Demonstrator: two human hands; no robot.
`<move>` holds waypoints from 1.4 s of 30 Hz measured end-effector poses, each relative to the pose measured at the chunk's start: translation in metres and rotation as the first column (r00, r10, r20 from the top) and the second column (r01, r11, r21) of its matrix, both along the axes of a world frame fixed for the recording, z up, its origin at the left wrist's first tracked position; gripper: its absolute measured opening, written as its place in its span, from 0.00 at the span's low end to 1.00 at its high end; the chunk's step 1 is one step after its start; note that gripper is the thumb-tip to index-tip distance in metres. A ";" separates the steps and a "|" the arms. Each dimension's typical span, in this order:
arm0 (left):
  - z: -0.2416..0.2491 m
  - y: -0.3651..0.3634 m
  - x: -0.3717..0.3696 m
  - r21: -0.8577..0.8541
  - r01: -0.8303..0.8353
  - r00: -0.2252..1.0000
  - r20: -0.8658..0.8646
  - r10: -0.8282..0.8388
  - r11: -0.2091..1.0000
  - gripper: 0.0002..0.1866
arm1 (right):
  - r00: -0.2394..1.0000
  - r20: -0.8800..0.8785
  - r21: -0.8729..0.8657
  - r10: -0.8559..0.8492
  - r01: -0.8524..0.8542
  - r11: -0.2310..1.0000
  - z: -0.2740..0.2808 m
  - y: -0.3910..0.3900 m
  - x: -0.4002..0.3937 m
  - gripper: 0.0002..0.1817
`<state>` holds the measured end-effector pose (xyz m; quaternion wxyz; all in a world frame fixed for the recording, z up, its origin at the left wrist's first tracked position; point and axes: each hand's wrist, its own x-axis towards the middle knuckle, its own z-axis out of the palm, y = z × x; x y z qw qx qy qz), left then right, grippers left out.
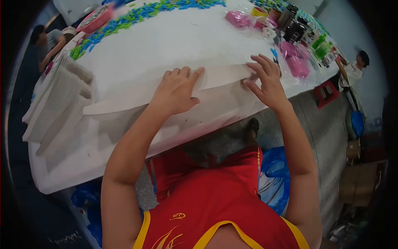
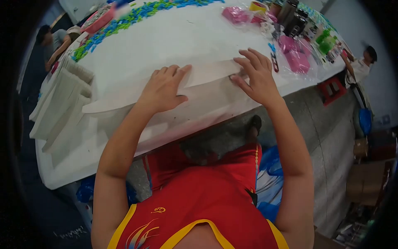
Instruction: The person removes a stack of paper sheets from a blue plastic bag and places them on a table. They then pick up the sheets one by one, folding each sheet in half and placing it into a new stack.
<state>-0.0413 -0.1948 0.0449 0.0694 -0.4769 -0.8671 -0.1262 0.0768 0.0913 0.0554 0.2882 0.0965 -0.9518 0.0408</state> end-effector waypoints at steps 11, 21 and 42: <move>0.002 -0.004 0.000 -0.096 -0.008 1.000 -0.006 0.007 0.995 0.44 | 0.980 0.144 -0.069 0.140 -0.131 0.989 -0.023 0.007 -0.006 0.49; 0.005 -0.089 -0.012 -0.045 -0.284 0.958 -0.041 0.282 0.958 0.29 | 0.990 0.059 -0.378 0.128 -0.096 0.921 -0.041 0.028 -0.011 0.27; -0.015 -0.256 -0.037 0.196 -0.867 0.404 0.815 0.416 0.458 0.18 | 0.765 0.592 -0.806 0.254 0.567 0.169 -0.022 0.052 -0.031 0.25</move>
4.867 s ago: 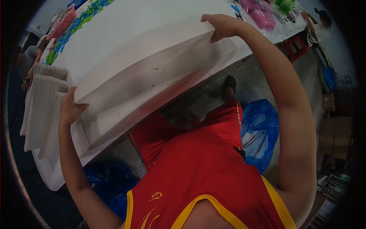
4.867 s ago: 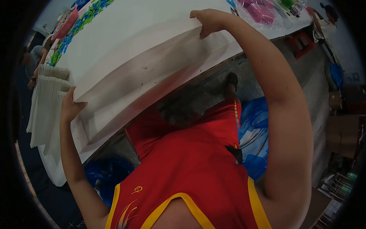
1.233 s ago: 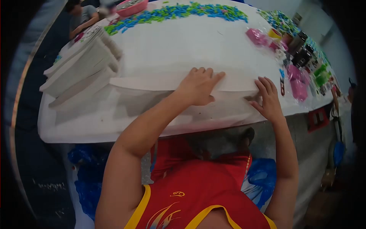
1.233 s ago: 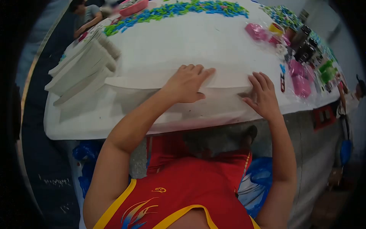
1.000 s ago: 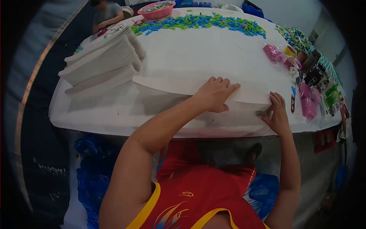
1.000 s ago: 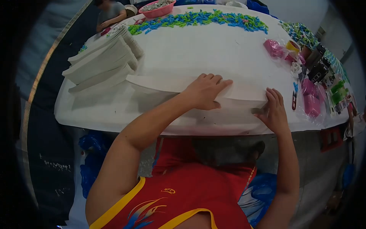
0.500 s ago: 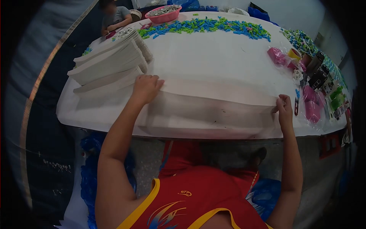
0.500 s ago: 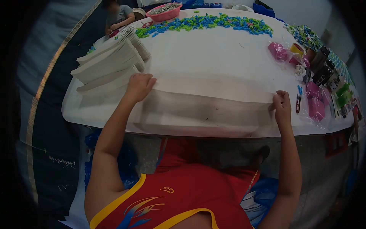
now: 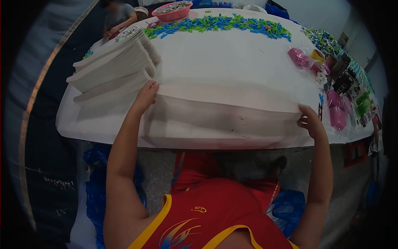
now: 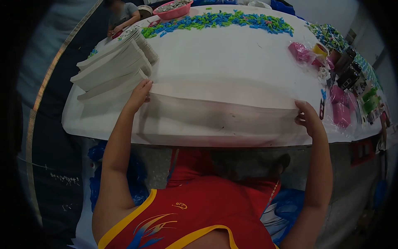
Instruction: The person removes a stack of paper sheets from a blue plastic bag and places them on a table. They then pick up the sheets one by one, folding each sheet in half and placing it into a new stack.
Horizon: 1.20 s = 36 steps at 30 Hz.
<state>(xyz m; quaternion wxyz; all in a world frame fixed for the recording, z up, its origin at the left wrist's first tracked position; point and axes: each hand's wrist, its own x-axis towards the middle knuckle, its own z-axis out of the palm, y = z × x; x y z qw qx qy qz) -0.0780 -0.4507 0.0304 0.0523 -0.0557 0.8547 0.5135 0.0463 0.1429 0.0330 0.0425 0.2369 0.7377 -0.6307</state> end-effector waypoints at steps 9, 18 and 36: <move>0.003 -0.015 -0.013 0.057 0.007 0.989 0.149 -0.016 0.998 0.27 | 0.993 0.045 -0.126 0.107 -0.101 0.987 -0.008 0.015 -0.007 0.26; 0.015 -0.022 -0.031 0.087 0.098 0.916 0.382 -0.124 0.991 0.24 | 0.991 0.057 0.033 0.120 -0.122 0.992 0.009 0.006 -0.008 0.23; 0.011 -0.030 -0.034 -0.120 0.160 0.951 0.286 -0.120 0.980 0.28 | 0.977 0.182 0.230 0.107 -0.149 0.962 0.016 0.006 -0.012 0.27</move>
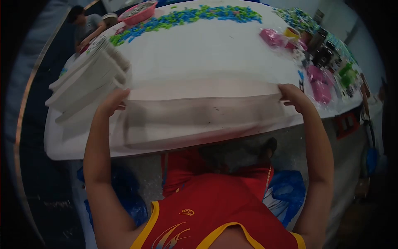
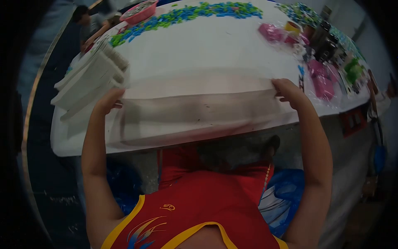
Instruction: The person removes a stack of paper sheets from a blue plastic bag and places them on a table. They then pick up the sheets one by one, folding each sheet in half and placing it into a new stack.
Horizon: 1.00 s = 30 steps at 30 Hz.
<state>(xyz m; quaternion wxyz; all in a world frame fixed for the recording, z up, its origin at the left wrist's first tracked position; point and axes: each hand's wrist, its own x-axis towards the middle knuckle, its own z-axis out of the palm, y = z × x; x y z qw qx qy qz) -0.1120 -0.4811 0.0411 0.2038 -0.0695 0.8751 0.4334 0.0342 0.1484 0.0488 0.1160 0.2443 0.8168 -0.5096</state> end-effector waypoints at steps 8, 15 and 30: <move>0.024 0.029 0.016 -0.133 -0.029 0.984 -0.179 0.005 0.991 0.25 | 0.978 0.154 0.314 0.140 -0.182 0.932 0.013 0.010 -0.019 0.27; 0.023 0.015 -0.001 -0.359 0.443 0.771 -0.316 -0.554 0.821 0.20 | 0.871 -0.071 0.692 0.486 -0.307 0.653 0.029 0.009 -0.015 0.27; 0.050 0.064 0.030 -0.822 0.255 0.726 -0.185 -0.662 0.509 0.24 | 0.727 0.374 0.831 0.575 -0.539 0.141 0.039 -0.022 -0.019 0.22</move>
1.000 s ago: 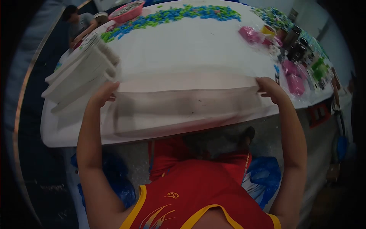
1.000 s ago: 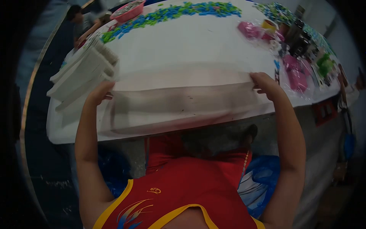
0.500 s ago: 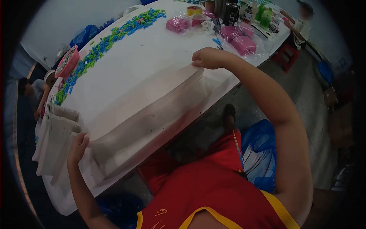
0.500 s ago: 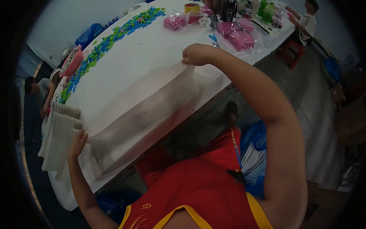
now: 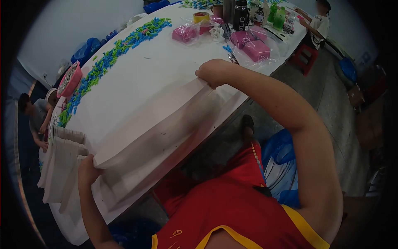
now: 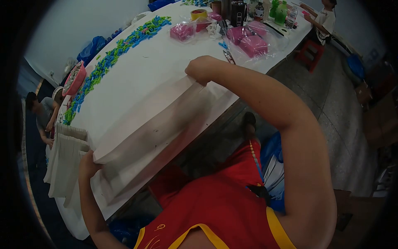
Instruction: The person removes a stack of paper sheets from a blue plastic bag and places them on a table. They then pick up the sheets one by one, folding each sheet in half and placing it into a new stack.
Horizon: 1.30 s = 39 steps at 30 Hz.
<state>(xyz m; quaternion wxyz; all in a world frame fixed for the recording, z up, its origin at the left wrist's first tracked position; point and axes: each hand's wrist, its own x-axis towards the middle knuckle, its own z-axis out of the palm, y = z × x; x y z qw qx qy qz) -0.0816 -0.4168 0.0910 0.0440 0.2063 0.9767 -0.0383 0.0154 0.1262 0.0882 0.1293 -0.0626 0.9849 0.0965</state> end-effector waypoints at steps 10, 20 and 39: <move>-0.007 -0.008 -0.001 0.265 0.008 0.996 0.080 -0.030 0.964 0.24 | 1.000 -0.012 -0.136 0.001 -0.002 0.991 -0.008 0.000 -0.004 0.17; -0.009 -0.014 -0.003 0.259 0.014 0.997 0.063 -0.032 0.966 0.25 | 0.990 0.138 -0.124 0.016 0.001 0.992 -0.006 0.003 -0.015 0.19; -0.029 -0.059 -0.008 0.579 -0.659 0.726 0.656 0.206 0.480 0.32 | 0.787 0.466 -0.761 -0.404 0.590 0.271 -0.003 0.030 0.018 0.61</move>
